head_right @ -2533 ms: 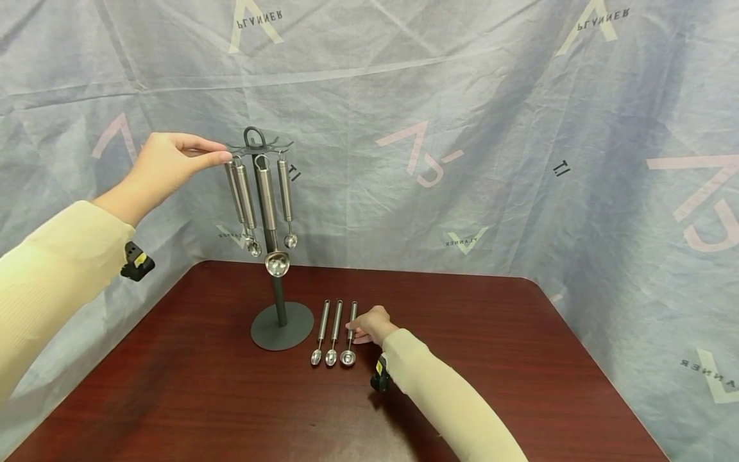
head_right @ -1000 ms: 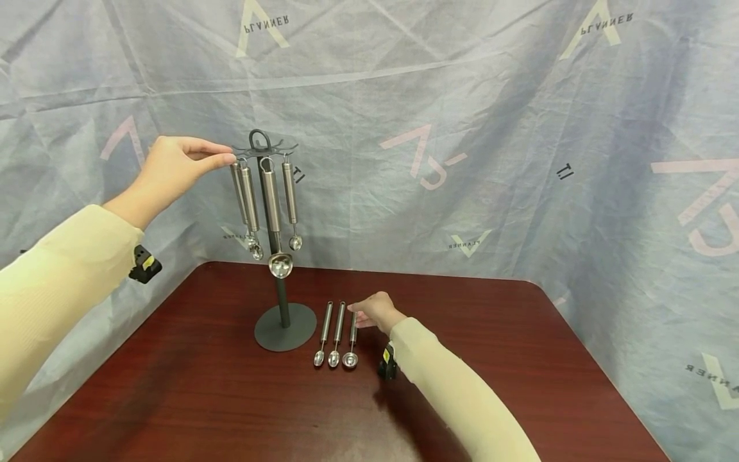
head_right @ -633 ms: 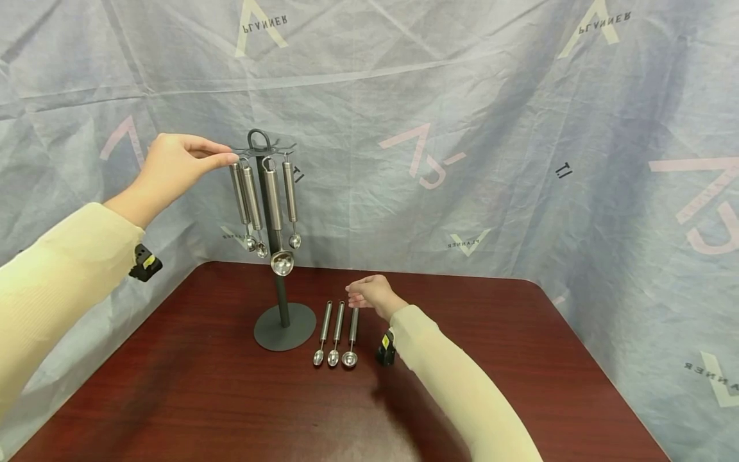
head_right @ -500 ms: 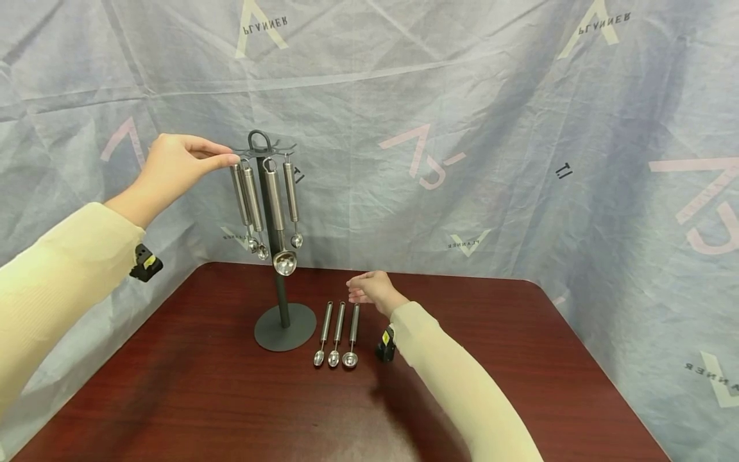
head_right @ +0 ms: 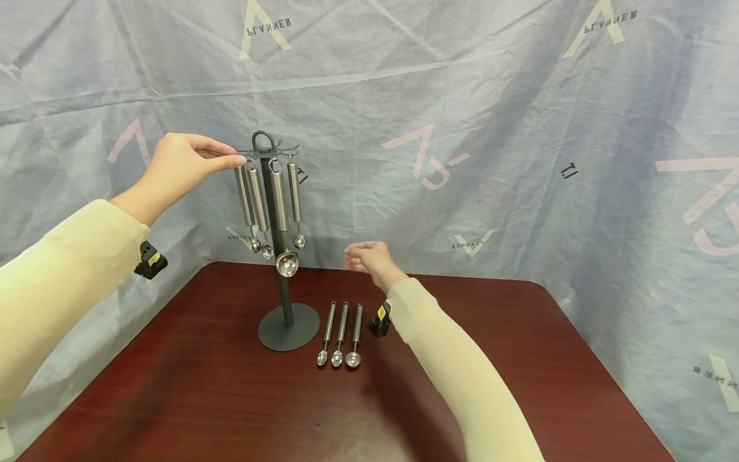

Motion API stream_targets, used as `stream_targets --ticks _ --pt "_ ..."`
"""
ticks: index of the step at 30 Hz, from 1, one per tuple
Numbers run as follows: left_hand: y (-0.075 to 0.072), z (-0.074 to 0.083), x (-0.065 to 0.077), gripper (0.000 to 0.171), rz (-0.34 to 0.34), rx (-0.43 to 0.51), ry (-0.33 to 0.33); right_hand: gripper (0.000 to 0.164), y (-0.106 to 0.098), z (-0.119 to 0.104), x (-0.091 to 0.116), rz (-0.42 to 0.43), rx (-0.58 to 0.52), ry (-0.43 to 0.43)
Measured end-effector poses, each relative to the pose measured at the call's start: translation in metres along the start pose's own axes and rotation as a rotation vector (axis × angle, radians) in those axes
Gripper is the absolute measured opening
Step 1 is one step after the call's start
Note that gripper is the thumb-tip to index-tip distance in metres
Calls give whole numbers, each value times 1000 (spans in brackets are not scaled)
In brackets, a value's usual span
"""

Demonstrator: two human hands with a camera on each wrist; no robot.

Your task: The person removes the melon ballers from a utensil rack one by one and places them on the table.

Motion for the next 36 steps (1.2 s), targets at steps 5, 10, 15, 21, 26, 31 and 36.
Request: stream_targets --ticks 5,10,15,21,26,31,36 --pt "0 -1 -1 66 -24 -2 -10 32 12 -23 1 -5 -18 -34" --pt "-1 -3 -6 73 -74 -5 -16 34 28 -44 3 -45 -30 -84" --pt "1 -4 -11 79 -141 13 -38 34 40 -63 10 -90 -39 -145" --pt "1 -5 -13 77 -202 63 -36 40 52 -76 15 -150 -34 -227" --pt "0 -6 -16 78 -258 90 -32 41 64 -84 18 -186 -40 -283" --pt "-1 -8 -19 80 -305 113 -31 40 72 -90 19 -186 -27 -328" --pt "-1 -10 -19 83 -324 109 -44 40 79 -93 20 -174 5 -358"
Point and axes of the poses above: each hand's wrist, its own x-axis away from the middle knuckle, its own y-axis out of the palm, z = x × y, the point moved 3 cm from there along -x, towards the middle knuckle, and after that the axes turned 7 degrees about y, right-handed, at the moved point
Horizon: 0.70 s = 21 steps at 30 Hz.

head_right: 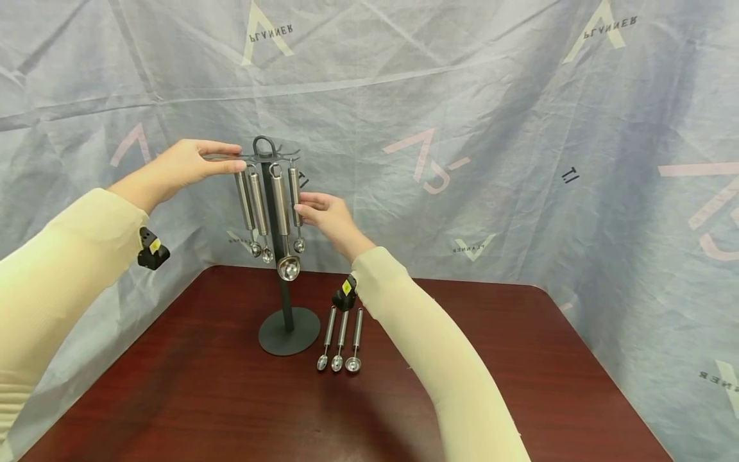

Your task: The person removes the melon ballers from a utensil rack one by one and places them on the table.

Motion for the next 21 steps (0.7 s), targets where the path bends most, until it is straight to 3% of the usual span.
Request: stream_targets --ticks 9,21 --pt "0 -2 0 77 -2 21 30 32 4 -2 0 77 140 -57" --pt "-7 -9 -4 70 -18 -6 66 26 1 -5 3 118 205 -67"
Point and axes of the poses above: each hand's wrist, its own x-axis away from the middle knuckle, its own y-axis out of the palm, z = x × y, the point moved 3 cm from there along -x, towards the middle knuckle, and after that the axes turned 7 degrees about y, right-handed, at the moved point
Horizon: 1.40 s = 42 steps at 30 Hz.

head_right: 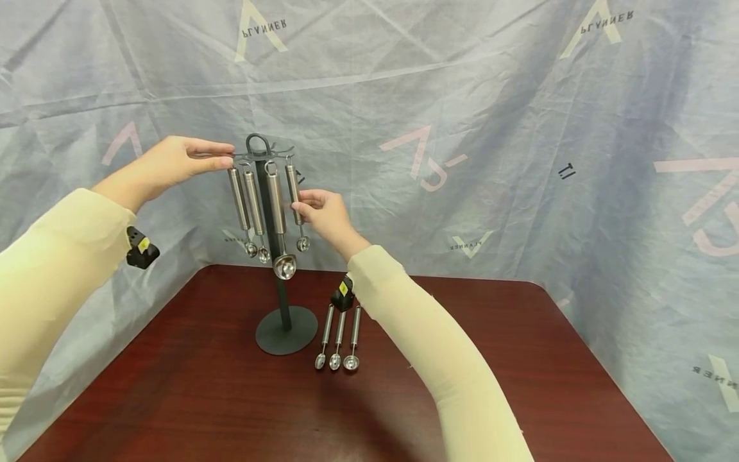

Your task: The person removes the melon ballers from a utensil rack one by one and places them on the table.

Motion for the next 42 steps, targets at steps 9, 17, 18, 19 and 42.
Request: stream_targets --ticks 9,17,18,19,42 --pt "-2 -3 2 68 -13 0 14 29 -5 -5 1 26 29 22" --pt "-5 -8 3 66 -86 10 4 29 -9 -10 2 40 -18 30" --pt "-5 -8 3 66 -89 10 1 29 -10 -10 2 41 -27 33" --pt "-5 -8 3 66 -94 8 1 29 -10 -10 2 43 -34 36" --pt "-3 0 9 65 93 -140 52 32 -36 11 18 79 -47 145"
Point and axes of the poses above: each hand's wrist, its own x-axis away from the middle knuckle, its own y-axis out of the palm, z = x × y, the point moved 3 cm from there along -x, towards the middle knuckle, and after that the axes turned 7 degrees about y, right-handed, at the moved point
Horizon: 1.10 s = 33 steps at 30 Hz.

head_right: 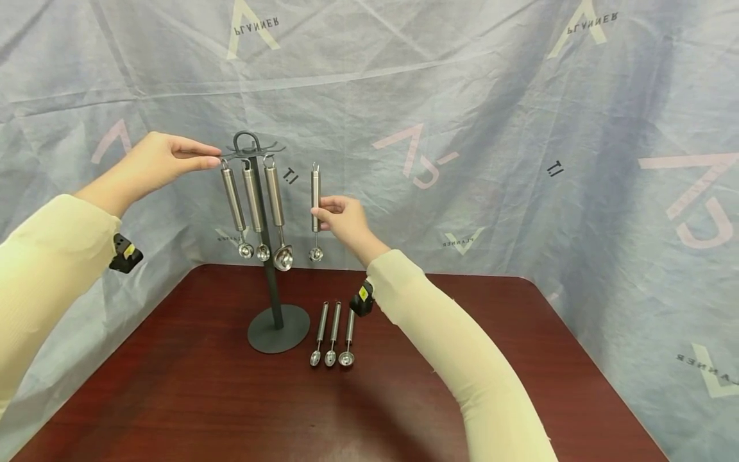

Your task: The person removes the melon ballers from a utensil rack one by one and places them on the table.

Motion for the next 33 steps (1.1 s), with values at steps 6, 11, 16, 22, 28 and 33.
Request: stream_targets --ticks 6,11,16,22,28,33 --pt "1 4 3 63 29 -26 -3 31 -9 15 4 11 -18 53" --pt "2 8 5 60 69 -41 6 31 -17 29 5 33 -24 75" --pt "4 11 6 58 100 -48 6 31 -25 45 7 46 -31 126" --pt "3 14 6 59 97 -55 -4 34 -34 62 9 67 -6 203" --pt "3 18 6 58 110 -84 -10 34 -40 75 10 107 15 264" --pt "4 19 6 58 111 -83 -20 35 -45 85 12 116 27 296"
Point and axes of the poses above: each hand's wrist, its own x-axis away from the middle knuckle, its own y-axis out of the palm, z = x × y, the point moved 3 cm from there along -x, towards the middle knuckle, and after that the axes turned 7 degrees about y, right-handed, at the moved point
